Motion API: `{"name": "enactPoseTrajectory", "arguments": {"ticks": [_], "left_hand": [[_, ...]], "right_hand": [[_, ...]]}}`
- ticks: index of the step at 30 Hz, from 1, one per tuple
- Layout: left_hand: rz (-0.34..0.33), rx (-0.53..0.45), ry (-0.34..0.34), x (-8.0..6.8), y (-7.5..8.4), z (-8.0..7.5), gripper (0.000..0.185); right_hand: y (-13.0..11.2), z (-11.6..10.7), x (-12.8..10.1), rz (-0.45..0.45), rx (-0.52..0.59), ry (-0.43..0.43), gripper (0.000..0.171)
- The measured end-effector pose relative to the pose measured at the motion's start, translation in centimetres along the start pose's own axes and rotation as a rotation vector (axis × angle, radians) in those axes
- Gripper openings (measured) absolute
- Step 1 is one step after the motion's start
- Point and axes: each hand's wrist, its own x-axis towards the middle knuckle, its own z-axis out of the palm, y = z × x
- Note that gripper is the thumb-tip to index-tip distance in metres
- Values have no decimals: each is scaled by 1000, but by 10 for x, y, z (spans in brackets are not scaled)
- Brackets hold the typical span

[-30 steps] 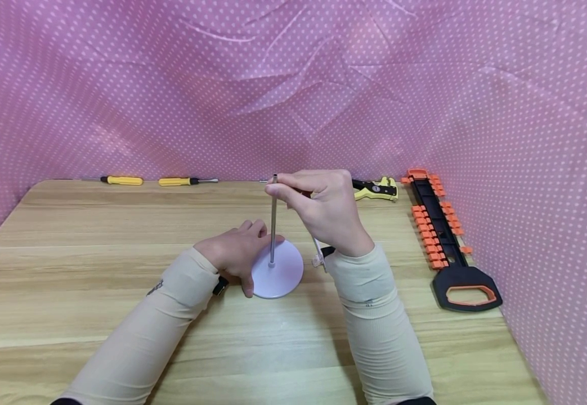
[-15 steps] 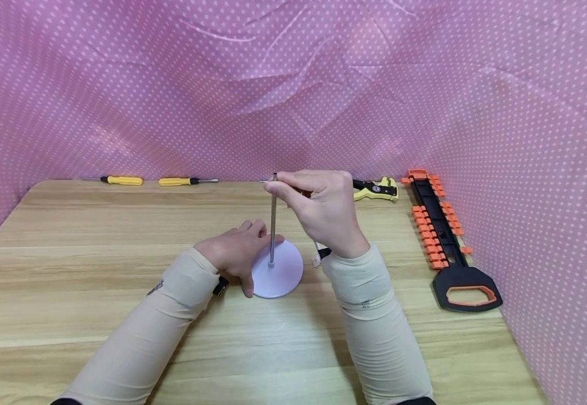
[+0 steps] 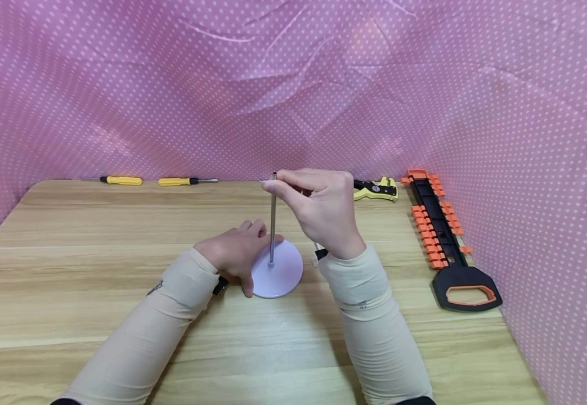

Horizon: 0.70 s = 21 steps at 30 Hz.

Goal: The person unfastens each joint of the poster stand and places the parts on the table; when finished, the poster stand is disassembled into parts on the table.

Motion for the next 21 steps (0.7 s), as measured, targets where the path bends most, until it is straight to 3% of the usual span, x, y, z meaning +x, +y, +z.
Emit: {"name": "enactPoseTrajectory", "arguments": {"ticks": [21], "left_hand": [[-8,32,-3,2,1,1,119]], "right_hand": [[-1,15,-2,-36,-22,150,11]]}}
